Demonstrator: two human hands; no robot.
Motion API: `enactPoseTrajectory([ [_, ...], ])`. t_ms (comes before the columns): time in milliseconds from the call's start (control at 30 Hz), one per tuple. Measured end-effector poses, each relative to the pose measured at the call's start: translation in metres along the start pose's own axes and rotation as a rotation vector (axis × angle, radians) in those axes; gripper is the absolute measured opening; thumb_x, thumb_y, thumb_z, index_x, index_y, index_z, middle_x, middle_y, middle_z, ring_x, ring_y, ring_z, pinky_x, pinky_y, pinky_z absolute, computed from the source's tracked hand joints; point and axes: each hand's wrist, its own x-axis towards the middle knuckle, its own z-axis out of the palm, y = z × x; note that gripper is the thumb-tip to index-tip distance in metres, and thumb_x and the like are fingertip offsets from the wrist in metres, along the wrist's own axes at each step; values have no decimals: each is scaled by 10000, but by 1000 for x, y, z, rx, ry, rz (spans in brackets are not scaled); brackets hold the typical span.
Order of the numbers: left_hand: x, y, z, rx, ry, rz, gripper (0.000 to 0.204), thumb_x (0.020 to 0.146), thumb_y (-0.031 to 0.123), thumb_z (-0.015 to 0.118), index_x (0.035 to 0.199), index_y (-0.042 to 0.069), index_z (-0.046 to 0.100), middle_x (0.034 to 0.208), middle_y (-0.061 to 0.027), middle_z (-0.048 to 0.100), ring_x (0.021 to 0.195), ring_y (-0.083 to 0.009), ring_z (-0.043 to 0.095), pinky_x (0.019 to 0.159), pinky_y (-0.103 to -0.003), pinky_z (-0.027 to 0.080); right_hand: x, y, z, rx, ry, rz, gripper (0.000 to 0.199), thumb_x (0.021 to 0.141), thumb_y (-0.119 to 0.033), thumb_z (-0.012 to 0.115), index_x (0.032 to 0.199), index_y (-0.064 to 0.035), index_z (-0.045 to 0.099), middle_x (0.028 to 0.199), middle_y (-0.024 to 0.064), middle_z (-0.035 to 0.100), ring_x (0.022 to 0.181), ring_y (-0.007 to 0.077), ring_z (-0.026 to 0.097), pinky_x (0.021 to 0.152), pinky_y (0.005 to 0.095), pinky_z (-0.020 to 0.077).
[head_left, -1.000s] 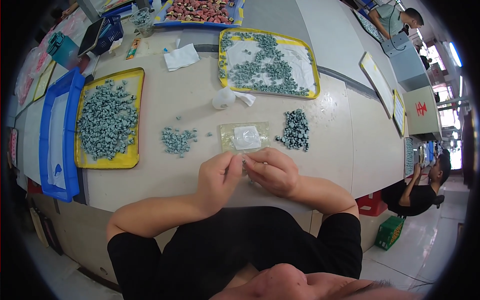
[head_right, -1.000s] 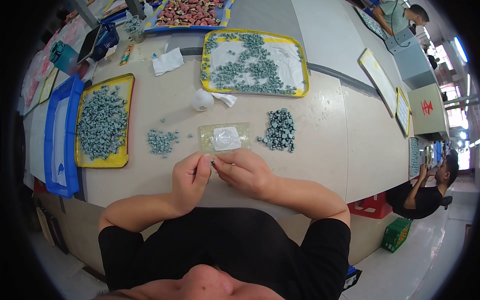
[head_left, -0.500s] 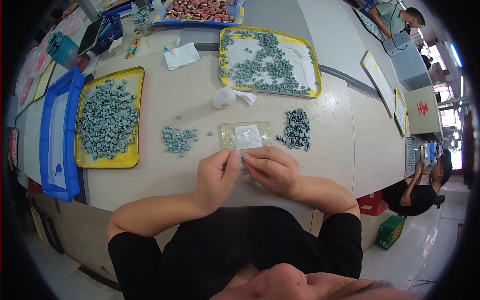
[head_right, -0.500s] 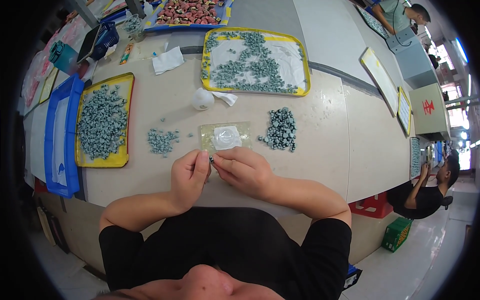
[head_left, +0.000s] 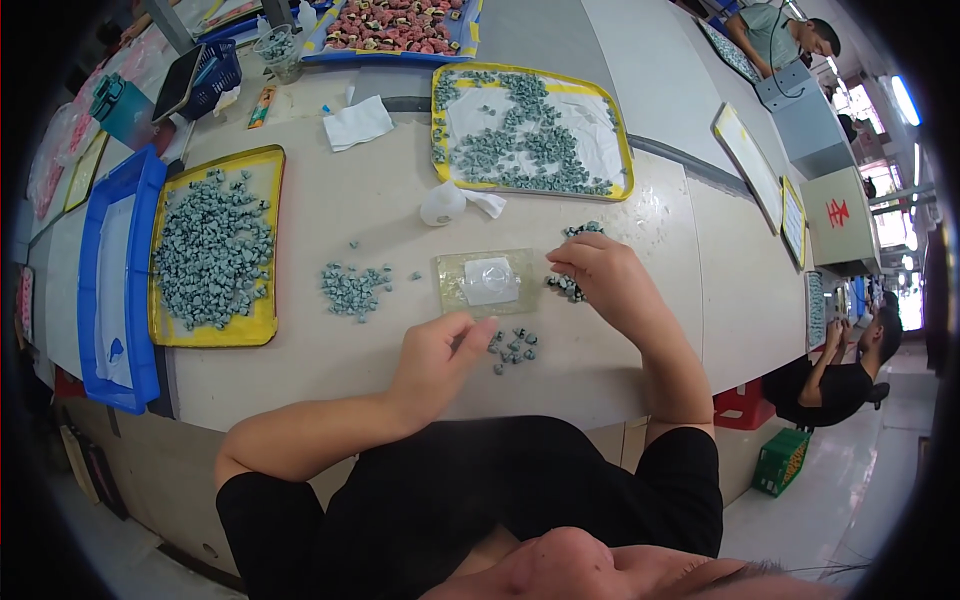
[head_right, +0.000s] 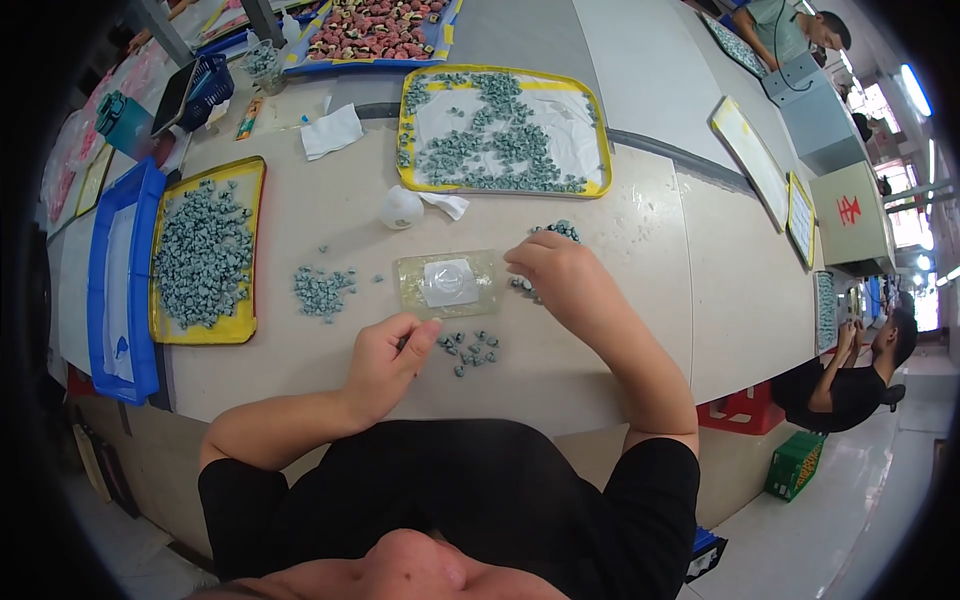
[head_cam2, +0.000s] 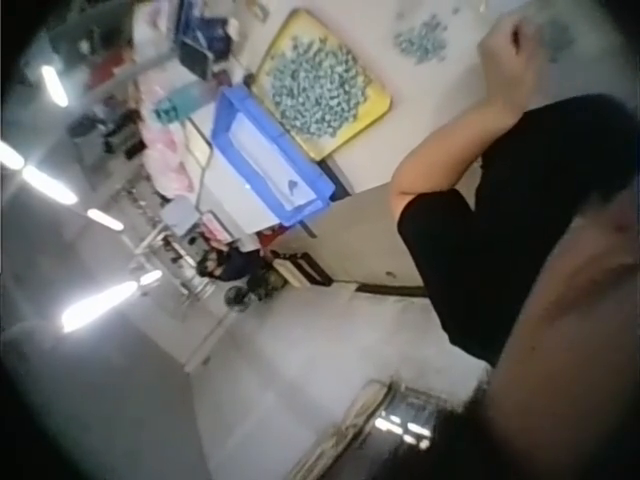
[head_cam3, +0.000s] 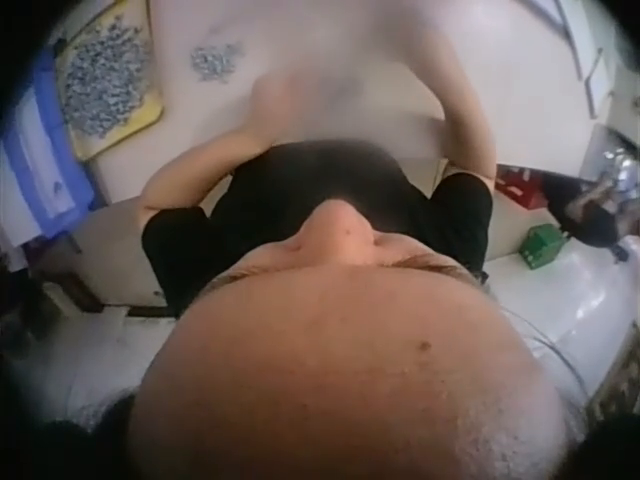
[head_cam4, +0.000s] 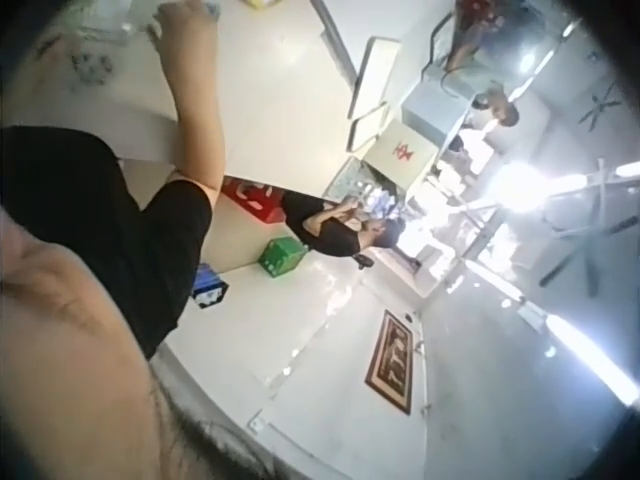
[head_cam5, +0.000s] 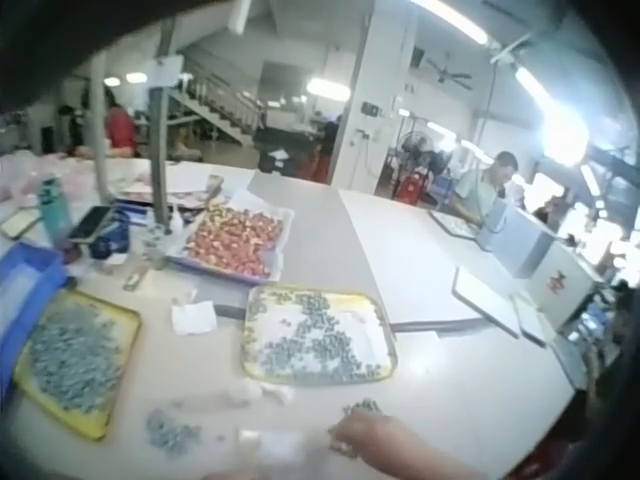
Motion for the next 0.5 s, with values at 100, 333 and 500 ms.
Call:
enactPoseTrajectory([
  [100, 0, 5, -1, -135, 4, -101, 309, 969, 238, 427, 729, 49, 473, 603, 20, 438, 539, -39, 380, 472, -208, 324, -3, 0, -3, -12, -121, 32, 158, 762, -70, 645, 914, -28, 641, 849, 123, 612, 781, 307, 593, 698, 349, 486],
  [333, 11, 5, -3, -834, -83, -332, 95, 922, 69, 371, 963, 42, 452, 807, -46, 468, 581, -69, 318, 498, -204, 276, -7, 6, 4, -14, -227, 41, 169, 763, -61, 636, 922, -9, 607, 882, 124, 580, 789, 278, 601, 706, 343, 492],
  [500, 14, 4, 4, -836, -84, -303, 115, 943, 90, 381, 1044, 56, 425, 844, -50, 483, 599, -71, 325, 504, -206, 286, -5, 6, 5, 84, -129, 65, 147, 773, -72, 644, 899, -8, 606, 839, 115, 580, 756, 265, 602, 679, 332, 494],
])
